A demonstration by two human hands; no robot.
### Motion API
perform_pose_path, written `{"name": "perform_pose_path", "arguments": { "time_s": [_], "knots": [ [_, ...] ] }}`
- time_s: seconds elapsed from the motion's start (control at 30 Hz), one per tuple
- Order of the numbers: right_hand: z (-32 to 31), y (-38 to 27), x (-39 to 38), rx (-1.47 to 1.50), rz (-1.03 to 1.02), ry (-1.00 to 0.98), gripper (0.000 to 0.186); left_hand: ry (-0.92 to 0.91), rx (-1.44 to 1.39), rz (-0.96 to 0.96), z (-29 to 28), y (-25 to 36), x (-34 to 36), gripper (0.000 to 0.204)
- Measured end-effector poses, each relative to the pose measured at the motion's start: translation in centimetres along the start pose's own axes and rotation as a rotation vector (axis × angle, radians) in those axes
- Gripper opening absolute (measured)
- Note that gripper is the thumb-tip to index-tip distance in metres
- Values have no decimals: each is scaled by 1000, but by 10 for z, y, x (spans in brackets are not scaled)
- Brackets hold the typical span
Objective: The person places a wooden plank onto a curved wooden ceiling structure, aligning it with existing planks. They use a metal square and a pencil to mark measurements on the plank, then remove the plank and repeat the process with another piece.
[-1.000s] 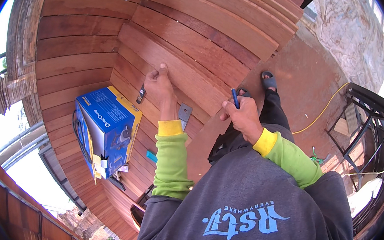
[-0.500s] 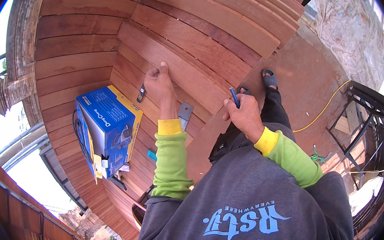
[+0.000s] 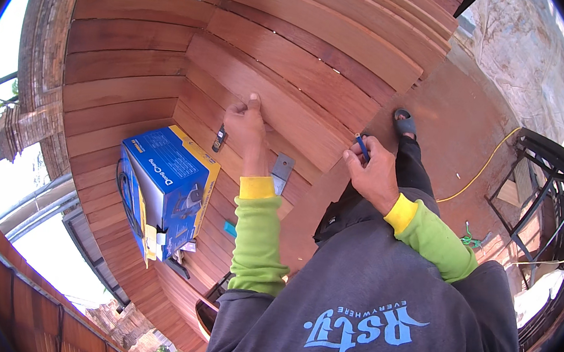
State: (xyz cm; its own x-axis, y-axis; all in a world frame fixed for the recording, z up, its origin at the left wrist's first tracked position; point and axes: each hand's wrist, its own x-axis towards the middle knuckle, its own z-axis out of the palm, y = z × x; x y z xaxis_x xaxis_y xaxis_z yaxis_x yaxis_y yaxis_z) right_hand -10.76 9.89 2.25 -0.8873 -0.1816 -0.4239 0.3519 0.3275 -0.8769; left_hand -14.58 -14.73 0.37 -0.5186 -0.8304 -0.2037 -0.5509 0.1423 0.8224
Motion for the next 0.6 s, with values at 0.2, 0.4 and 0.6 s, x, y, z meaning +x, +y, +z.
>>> {"name": "perform_pose_path", "arguments": {
  "time_s": [0.2, 0.4, 0.6],
  "knots": [
    [0, -2, 0, -184, -401, -31, 50, -51, -36, -90, -5, 13, -1, 34],
    [-1, 4, 4, -454, -525, -101, 74, -42, -30, -98, -3, 18, -2, 29],
    [-6, 2, 5, -514, -560, -146, 77, -45, -8, -82, -3, 20, -3, 29]
  ]
}}
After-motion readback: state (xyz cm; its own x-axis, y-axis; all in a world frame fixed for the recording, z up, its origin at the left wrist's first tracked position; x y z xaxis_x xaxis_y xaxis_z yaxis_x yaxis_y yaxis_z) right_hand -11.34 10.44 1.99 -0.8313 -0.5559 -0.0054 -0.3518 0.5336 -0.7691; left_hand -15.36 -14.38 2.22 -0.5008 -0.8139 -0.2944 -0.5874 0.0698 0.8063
